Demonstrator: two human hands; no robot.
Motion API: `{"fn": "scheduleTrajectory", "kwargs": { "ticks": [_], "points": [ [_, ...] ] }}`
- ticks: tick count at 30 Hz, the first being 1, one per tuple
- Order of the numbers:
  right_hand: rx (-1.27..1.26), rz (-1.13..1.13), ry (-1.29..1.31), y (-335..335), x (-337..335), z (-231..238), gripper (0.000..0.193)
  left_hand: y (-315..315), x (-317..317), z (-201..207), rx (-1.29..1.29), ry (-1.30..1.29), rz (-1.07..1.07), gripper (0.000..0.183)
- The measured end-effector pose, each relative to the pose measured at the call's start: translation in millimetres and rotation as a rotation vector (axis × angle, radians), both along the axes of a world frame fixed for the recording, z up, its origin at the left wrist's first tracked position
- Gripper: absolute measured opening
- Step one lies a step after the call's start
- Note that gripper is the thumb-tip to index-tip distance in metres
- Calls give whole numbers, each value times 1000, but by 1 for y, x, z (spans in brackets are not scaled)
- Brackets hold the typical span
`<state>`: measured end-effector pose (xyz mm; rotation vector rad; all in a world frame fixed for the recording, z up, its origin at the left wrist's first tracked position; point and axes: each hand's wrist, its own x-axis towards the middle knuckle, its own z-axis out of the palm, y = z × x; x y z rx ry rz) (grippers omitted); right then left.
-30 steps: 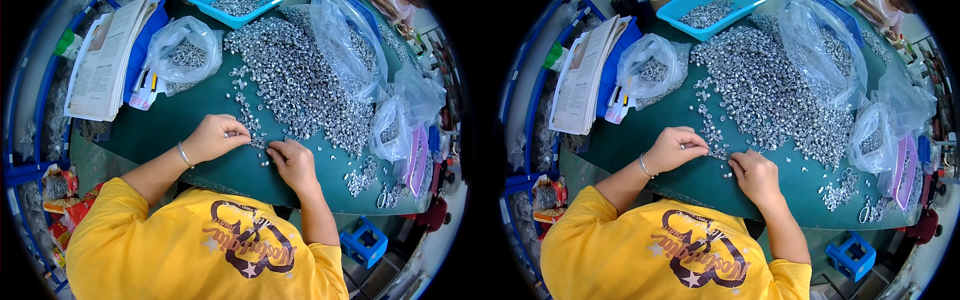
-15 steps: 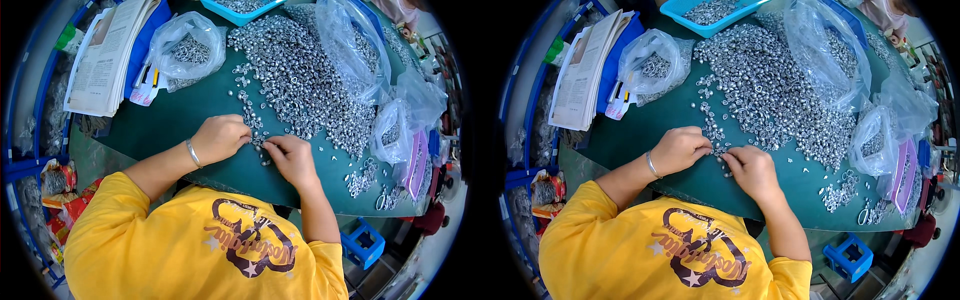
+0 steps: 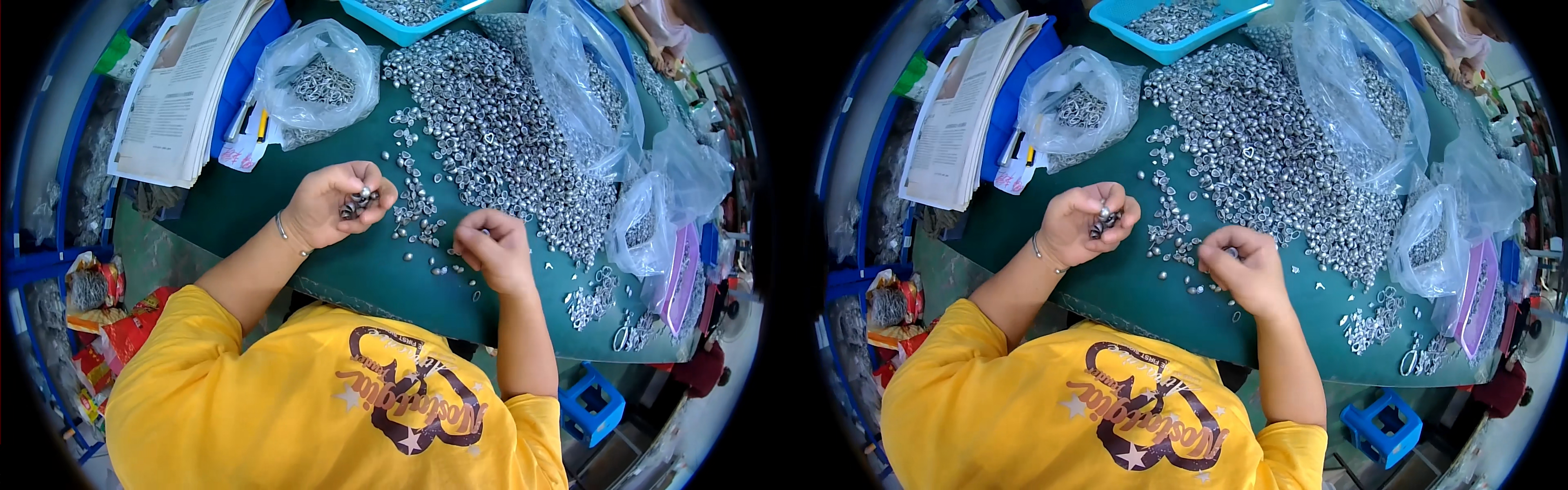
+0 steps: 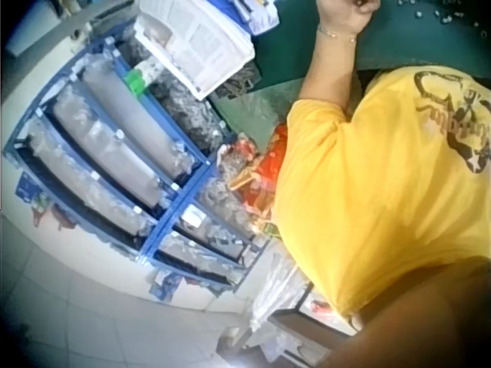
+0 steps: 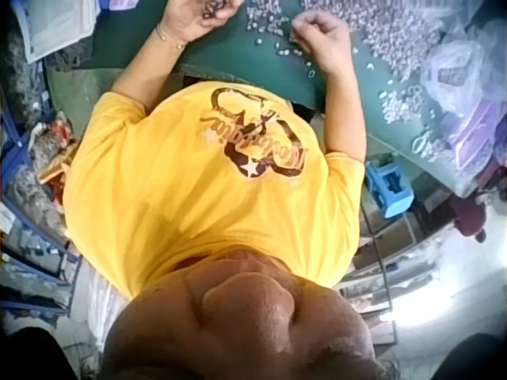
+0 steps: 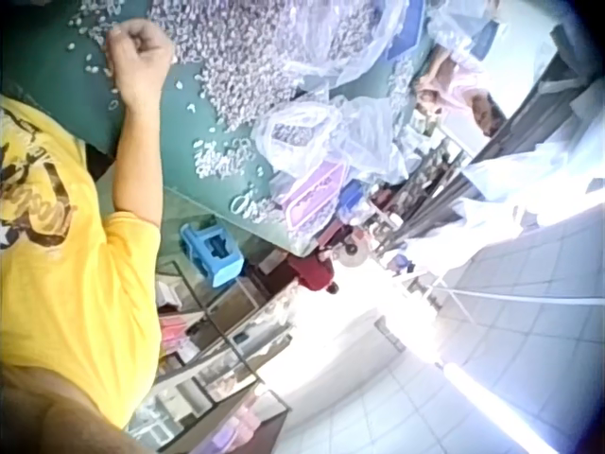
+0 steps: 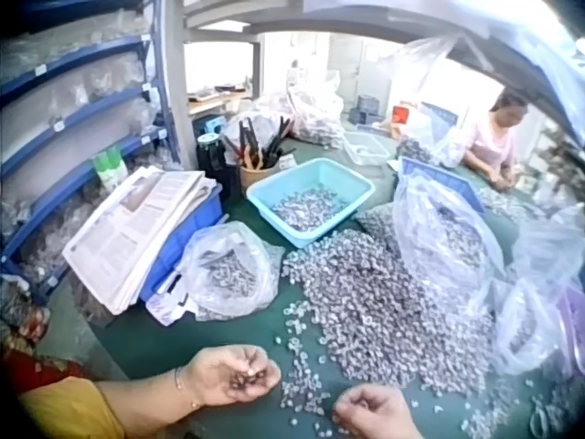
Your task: The person sorts through a pile of small metal decorative parts on a green table, picking them up one by one, turning them over, and placing them into different plastic trays.
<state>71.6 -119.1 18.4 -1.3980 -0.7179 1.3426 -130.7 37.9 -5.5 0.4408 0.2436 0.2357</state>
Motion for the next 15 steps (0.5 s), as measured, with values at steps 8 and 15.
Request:
{"fn": "scheduleTrajectory", "kwargs": {
  "ticks": [8,15],
  "points": [
    [238,124,-1252,24,-24,-18,9,-5,4,-2,-14,51,48,2],
    [252,-70,649,13,7,-12,8,-23,13,6,1537,421,140,9]
  ]
}}
